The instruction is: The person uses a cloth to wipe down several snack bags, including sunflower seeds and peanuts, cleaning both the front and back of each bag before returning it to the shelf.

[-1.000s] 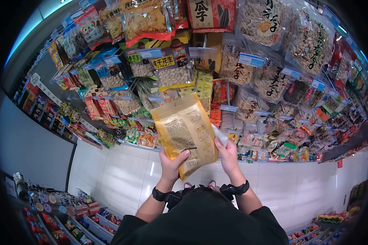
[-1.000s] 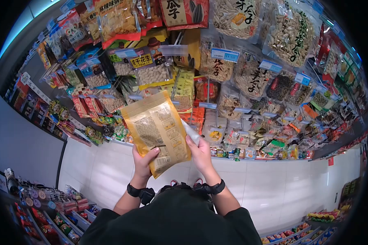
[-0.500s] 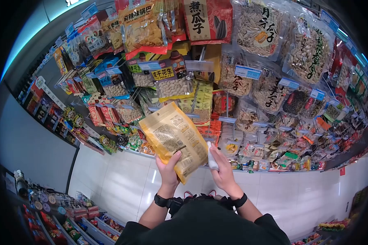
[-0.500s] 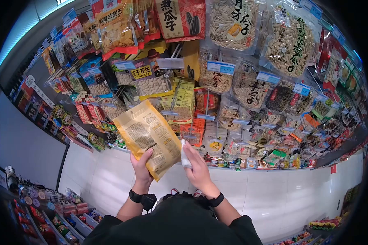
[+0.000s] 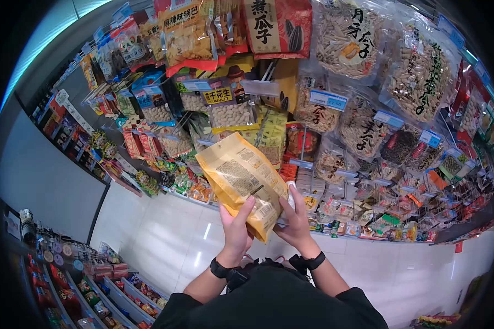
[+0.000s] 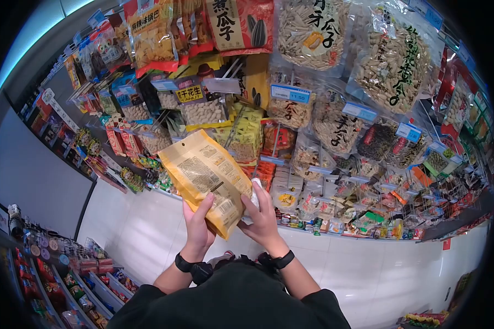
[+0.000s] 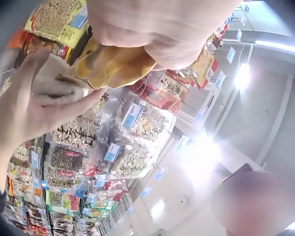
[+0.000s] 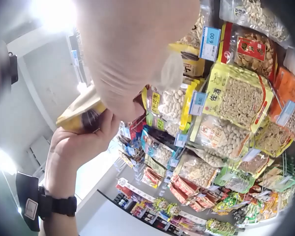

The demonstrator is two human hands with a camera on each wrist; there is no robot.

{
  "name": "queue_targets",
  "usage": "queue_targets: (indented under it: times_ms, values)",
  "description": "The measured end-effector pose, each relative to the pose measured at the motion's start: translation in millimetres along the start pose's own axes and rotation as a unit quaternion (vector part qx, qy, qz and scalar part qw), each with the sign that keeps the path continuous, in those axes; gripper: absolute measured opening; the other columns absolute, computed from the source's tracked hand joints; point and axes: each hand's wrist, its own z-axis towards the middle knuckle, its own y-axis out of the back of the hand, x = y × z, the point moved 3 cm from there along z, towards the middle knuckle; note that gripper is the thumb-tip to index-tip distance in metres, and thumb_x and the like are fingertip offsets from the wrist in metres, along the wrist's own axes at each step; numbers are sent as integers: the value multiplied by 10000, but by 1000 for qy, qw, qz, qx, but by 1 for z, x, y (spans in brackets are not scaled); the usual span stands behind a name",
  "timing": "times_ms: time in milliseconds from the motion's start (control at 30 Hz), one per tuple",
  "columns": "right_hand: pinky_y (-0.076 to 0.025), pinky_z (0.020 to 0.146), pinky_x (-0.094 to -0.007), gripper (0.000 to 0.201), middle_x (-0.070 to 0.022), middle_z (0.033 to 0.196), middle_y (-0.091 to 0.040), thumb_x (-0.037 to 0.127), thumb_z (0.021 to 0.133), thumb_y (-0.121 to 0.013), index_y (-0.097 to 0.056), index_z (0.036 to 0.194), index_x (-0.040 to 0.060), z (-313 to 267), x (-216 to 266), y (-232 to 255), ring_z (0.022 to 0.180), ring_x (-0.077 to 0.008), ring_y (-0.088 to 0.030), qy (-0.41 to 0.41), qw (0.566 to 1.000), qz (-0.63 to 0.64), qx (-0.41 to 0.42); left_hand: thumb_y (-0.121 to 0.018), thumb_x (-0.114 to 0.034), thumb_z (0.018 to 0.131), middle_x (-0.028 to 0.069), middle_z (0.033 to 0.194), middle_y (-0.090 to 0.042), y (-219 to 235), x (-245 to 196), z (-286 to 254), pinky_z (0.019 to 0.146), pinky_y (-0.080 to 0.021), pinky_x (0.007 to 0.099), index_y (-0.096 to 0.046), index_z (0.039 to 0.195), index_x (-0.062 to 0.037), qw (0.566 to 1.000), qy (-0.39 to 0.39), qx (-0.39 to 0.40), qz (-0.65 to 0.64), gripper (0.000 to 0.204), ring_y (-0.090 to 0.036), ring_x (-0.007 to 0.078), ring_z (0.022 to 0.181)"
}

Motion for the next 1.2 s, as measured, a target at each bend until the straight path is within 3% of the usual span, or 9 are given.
queue_targets:
  times_ms: [167, 300, 367, 433, 500, 600, 767, 967, 1200]
  values:
    - [-486, 1050, -501, 786, -224, 1439, -556, 144, 694, -882, -564, 1410, 81, -3, -24, 0, 1273, -427, -581, -29, 996, 4, -90, -689, -10, 930, 116, 1414, -508, -16, 18, -11, 1084, -486, 391, -295, 1517, -97, 997, -31, 40, 52, 713, -546, 232, 1297]
    - [-505, 1016, -418, 581, -187, 1382, -619, 124, 853, -814, -584, 1378, 30, 1, -27, 4, 1230, -330, -631, -77, 989, 87, -94, -774, -51, 883, 118, 1492, -402, -31, 15, -6, 1092, -484, 389, -217, 1543, -78, 982, -64, 157, 87, 864, -477, 242, 1365]
    - [-506, 1007, -367, 475, -120, 1358, -634, 106, 938, -750, -581, 1372, 8, -18, -41, -11, 1217, -238, -628, -313, 865, 375, -112, -788, -121, 864, 107, 1534, -382, -39, 14, 0, 1105, -484, 414, -277, 1551, -100, 969, -15, 217, 120, 857, -470, 254, 1384]
    - [-510, 1001, -338, 423, -73, 1314, -648, 83, 983, -690, -568, 1384, 19, -39, -68, -24, 1154, -178, -640, -422, 826, 363, -88, -764, -115, 887, 105, 1507, -427, -39, 15, 10, 1077, -514, 405, -355, 1503, -79, 964, -14, 234, 124, 740, -504, 244, 1353]
    - [-506, 1009, -343, 433, -70, 1318, -641, 110, 987, -694, -559, 1393, 47, -29, -62, -25, 1151, -179, -636, -430, 748, 480, -156, -725, -81, 915, 107, 1445, -497, -34, 20, 24, 1031, -540, 381, -439, 1430, -62, 953, -4, 258, 157, 589, -554, 226, 1297]
    - [-493, 1013, -366, 472, -72, 1362, -608, 246, 1027, -653, -513, 1436, 57, -26, -75, -37, 1186, -188, -601, -455, 702, 516, -186, -676, -57, 947, 96, 1383, -552, -30, 20, 42, 979, -559, 364, -497, 1364, -51, 952, -14, 265, 152, 454, -589, 209, 1245]
    - [-496, 1032, -376, 505, -72, 1368, -604, 248, 1020, -668, -486, 1454, 68, -3, -87, -40, 1210, -196, -602, -442, 692, 540, -184, -656, -75, 957, 107, 1430, -524, -35, 13, 74, 965, -563, 361, -483, 1393, -31, 949, -15, 287, 130, 471, -583, 216, 1252]
    - [-464, 1074, -386, 518, -84, 1391, -595, 203, 1004, -690, -481, 1459, 68, 21, -104, -44, 1259, -197, -578, -434, 705, 529, -188, -679, -168, 921, 108, 1597, -339, -62, -5, 123, 992, -537, 354, -476, 1478, -14, 899, -8, 436, 46, 613, -524, 217, 1327]
    - [-436, 1121, -400, 588, -109, 1435, -565, 158, 984, -699, -431, 1493, 37, 28, -122, -51, 1304, -235, -553, -411, 725, 525, -175, -651, -286, 913, 149, 1673, -243, -79, -10, 170, 1017, -525, 425, -425, 1496, -52, 918, 34, 383, -92, 668, -499, 285, 1368]
